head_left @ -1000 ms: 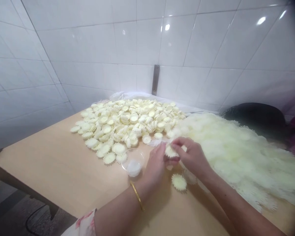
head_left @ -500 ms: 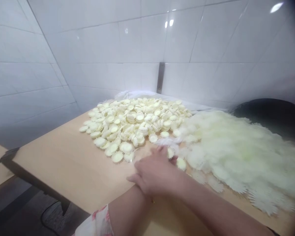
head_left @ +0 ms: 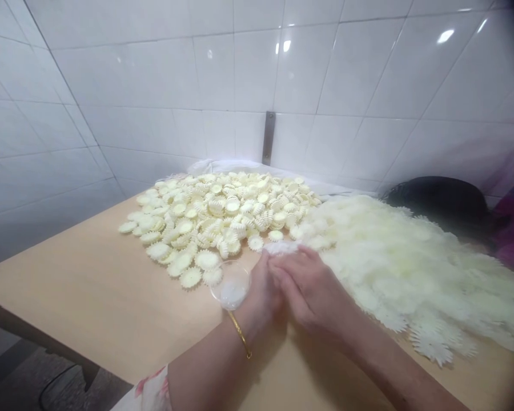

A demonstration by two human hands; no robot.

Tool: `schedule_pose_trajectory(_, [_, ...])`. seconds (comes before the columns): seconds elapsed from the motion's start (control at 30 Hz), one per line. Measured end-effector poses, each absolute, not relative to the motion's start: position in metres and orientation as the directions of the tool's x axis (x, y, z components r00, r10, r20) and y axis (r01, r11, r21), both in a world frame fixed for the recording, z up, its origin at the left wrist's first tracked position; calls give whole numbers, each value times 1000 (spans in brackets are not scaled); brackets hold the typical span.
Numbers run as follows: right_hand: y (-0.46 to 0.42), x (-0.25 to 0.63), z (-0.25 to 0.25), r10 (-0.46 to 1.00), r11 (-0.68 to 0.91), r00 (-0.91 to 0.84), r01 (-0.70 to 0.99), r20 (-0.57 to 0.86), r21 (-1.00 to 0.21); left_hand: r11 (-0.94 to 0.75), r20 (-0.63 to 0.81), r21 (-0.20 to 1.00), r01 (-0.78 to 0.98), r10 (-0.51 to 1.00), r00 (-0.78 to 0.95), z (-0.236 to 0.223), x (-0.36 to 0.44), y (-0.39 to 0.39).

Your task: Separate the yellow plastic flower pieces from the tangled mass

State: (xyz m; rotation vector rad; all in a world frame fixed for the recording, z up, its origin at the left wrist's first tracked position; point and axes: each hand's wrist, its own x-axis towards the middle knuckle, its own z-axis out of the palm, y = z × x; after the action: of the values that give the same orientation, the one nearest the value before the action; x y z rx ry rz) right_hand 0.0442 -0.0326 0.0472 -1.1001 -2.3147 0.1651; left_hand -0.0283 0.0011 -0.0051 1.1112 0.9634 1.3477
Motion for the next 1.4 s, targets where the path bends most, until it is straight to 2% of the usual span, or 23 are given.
schedule_pose_trajectory(0.03, [-32, 52, 36, 730, 652, -513, 721, 451, -235, 28, -8, 941, -336, 998, 60, -1, -30, 2])
schedule_pose_trajectory(0.1, [-31, 63, 16, 678, 665, -559, 743, 477, -76, 326, -265, 733, -596, 945, 191, 7, -32, 3])
schedule_pose_trajectory(0.17, [-33, 70, 3, 657, 681, -581, 731, 481, -47, 481, -399, 502, -719, 866, 301, 13, -33, 3])
schedule_pose_trajectory(0.23, [-35, 75, 1, 648, 706, -575, 700, 499, -110, 513, -414, 445, -734, 845, 339, 16, -32, 2])
schedule_pose_trajectory(0.33, [-33, 82, 4, 632, 736, -533, 641, 563, -219, 510, -361, 448, -734, 855, 374, 18, -29, 0])
schedule_pose_trajectory(0.47, [-23, 87, 4, 574, 751, -422, 614, 701, -244, 502, -356, 459, -733, 860, 366, 15, -25, -2])
schedule_pose_trajectory(0.57, [-18, 84, 5, 606, 673, -257, 670, 753, -313, 524, -358, 476, -707, 849, 389, 11, -23, -4])
schedule_pose_trajectory(0.7, [-20, 74, 10, 642, 589, -109, 703, 759, -398, 479, -249, 458, -749, 878, 409, 9, -23, -5])
schedule_pose_trajectory(0.77, [-24, 70, 12, 671, 574, -63, 675, 739, -463, 443, -200, 442, -780, 896, 396, 7, -22, -5])
schedule_pose_trajectory(0.83, [-26, 68, 15, 743, 554, -31, 589, 668, -589, 404, -195, 445, -799, 915, 354, 5, -22, -3])
schedule_pose_trajectory(0.93, [-20, 72, 24, 842, 476, 16, 446, 539, -758, 387, -285, 563, -730, 920, 267, 3, -27, 0])
schedule_pose_trajectory(1.03, [-9, 77, 32, 875, 378, 128, 424, 468, -823, 428, -338, 685, -590, 904, 263, 3, -33, 3])
schedule_pose_trajectory(1.1, [-5, 77, 33, 886, 348, 139, 430, 442, -833, 446, -343, 704, -552, 895, 284, 4, -35, 3])
schedule_pose_trajectory(1.2, [-9, 69, 22, 864, 430, 7, 507, 503, -747, 521, -426, 647, -557, 853, 304, 9, -34, 2])
schedule_pose_trajectory(1.3, [-16, 61, 5, 763, 575, -194, 640, 617, -510, 547, -522, 543, -638, 814, 253, 15, -33, 2])
schedule_pose_trajectory(1.4, [-19, 60, -7, 707, 598, -291, 732, 644, -327, 541, -583, 460, -704, 782, 220, 18, -33, 2])
